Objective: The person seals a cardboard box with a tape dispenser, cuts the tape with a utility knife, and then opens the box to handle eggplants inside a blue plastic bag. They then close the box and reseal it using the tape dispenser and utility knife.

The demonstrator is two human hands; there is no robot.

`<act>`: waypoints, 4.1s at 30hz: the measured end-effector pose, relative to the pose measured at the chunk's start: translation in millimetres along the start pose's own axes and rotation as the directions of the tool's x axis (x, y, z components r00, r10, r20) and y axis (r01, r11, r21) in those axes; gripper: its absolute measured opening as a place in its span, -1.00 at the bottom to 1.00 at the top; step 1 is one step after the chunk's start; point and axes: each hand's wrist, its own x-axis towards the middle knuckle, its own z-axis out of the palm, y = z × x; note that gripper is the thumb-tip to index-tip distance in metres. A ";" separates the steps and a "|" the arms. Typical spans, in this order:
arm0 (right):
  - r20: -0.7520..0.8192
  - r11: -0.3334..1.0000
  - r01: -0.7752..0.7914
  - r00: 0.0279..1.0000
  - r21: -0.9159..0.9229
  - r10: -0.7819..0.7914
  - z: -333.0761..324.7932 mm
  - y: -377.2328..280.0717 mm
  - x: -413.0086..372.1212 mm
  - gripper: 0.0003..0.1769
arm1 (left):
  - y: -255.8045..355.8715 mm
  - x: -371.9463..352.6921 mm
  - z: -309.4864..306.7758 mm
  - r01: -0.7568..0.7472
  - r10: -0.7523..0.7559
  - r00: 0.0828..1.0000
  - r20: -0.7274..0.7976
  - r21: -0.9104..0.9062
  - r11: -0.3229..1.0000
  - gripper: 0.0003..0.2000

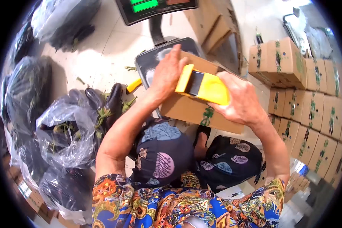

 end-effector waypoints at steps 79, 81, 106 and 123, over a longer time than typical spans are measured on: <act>-0.443 0.975 -0.198 0.887 -0.102 0.133 86.6 79.7 -69.8 -0.27 | 66.9 3.5 46.5 -0.731 0.595 0.681 0.427 0.432 0.528 -0.46; -0.446 0.964 -0.219 0.885 -0.151 0.132 87.5 80.1 -71.6 -0.26 | 50.2 13.9 24.8 -0.604 0.537 0.787 0.303 0.551 0.575 -0.50; -0.209 0.250 0.023 0.630 0.968 0.748 200.7 143.1 -246.6 -0.14 | 62.1 43.8 30.5 0.327 0.022 0.798 0.602 -0.463 0.824 -0.49; -0.529 0.347 -0.402 -0.588 0.848 0.612 -105.7 23.4 -699.4 -0.34 | 394.1 -199.4 389.3 0.572 0.187 -0.249 0.950 -0.012 0.820 -0.28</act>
